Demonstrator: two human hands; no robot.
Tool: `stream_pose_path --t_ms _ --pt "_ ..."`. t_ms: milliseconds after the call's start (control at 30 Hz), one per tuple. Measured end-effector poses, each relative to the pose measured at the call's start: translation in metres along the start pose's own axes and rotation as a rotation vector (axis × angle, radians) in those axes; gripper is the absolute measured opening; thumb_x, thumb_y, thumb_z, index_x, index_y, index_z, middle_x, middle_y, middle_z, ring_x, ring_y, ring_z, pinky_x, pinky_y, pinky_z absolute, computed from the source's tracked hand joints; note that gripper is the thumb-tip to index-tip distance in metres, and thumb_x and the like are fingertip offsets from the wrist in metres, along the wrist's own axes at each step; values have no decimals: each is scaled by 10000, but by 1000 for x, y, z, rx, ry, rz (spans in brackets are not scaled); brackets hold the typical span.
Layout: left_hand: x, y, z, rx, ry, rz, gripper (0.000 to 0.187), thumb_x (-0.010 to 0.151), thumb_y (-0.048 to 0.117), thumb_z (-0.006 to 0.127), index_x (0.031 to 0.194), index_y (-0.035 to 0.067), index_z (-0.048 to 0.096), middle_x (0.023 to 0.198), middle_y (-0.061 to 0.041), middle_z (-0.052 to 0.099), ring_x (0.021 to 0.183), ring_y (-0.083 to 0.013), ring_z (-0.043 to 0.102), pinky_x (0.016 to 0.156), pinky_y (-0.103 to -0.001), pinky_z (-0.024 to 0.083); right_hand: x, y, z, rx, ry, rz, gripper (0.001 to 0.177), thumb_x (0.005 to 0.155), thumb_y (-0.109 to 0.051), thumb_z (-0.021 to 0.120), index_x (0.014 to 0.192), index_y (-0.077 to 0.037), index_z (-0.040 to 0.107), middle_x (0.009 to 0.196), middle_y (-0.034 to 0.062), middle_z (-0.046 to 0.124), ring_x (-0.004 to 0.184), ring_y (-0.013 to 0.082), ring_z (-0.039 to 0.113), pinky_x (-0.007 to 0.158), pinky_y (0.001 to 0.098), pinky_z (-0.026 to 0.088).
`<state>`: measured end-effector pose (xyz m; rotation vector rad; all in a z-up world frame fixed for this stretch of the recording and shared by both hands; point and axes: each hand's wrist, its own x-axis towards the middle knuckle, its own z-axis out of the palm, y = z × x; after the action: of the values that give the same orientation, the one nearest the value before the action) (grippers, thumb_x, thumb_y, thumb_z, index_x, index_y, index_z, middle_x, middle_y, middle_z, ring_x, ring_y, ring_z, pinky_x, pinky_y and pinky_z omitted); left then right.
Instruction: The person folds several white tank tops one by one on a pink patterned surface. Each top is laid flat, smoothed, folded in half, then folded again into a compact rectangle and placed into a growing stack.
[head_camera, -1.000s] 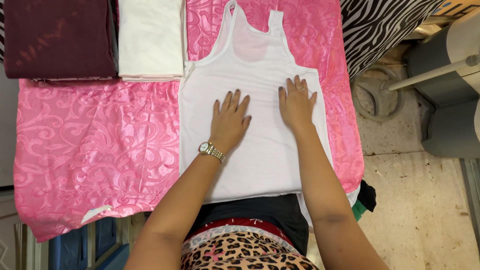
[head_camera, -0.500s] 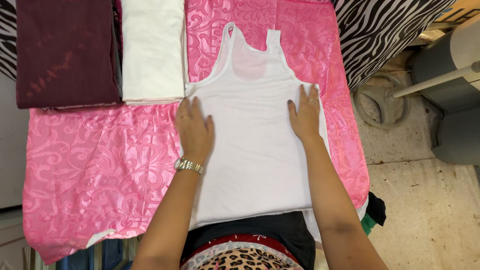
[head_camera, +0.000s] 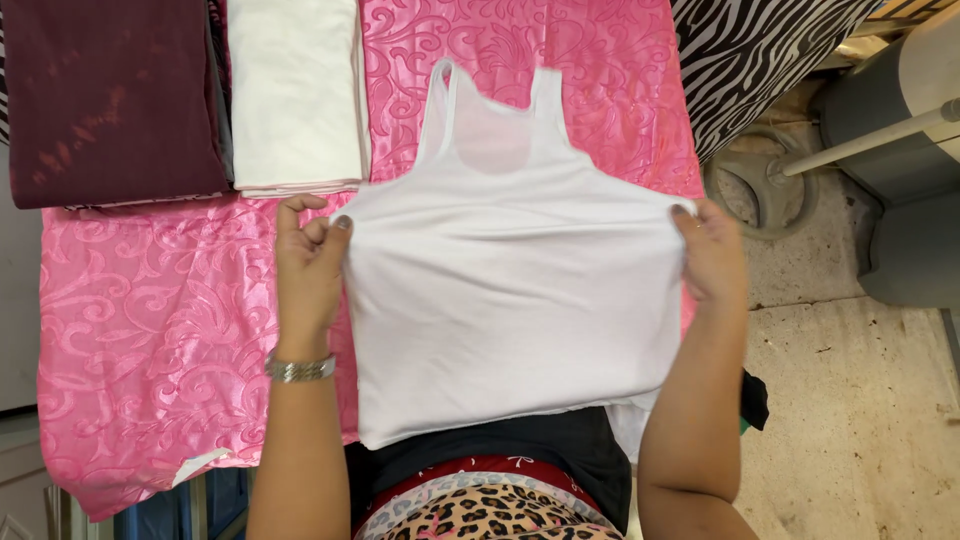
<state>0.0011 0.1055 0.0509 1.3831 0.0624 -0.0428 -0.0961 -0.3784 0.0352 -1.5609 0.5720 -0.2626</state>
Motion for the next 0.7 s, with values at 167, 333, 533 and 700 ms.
stream_pose_path --t_ms 167,333,533,700 --pt "-27 75 -19 -214 -122 102 111 1085 39 632 1161 74 560 855 62 581 722 8 466 619 -169 352 -33 -59 -47 425 40 -199 99 1093 8 545 1105 -10 642 1047 117 693 947 189 694 931 366 601" --pt "9 118 -14 -235 -216 201 95 1144 -13 637 1138 35 555 907 17 619 743 -14 527 652 -168 411 -8 -115 -46 406 -234 -371 168 1186 37 531 1020 27 552 995 120 623 882 181 604 894 328 520" --pt "103 159 17 -196 -274 300 132 1091 -84 653 1084 32 591 820 14 600 685 -44 530 648 -217 445 75 -189 -5 375 -219 -353 88 1082 17 546 1095 7 632 1094 101 699 1019 190 670 1003 326 559" --pt "107 173 4 -179 -251 376 98 1118 -77 671 1079 -5 617 896 -22 631 733 -79 562 680 -233 445 82 -216 -23 363 -211 -386 70 1055 -62 590 1048 -83 656 1012 12 682 1001 124 665 907 296 537"
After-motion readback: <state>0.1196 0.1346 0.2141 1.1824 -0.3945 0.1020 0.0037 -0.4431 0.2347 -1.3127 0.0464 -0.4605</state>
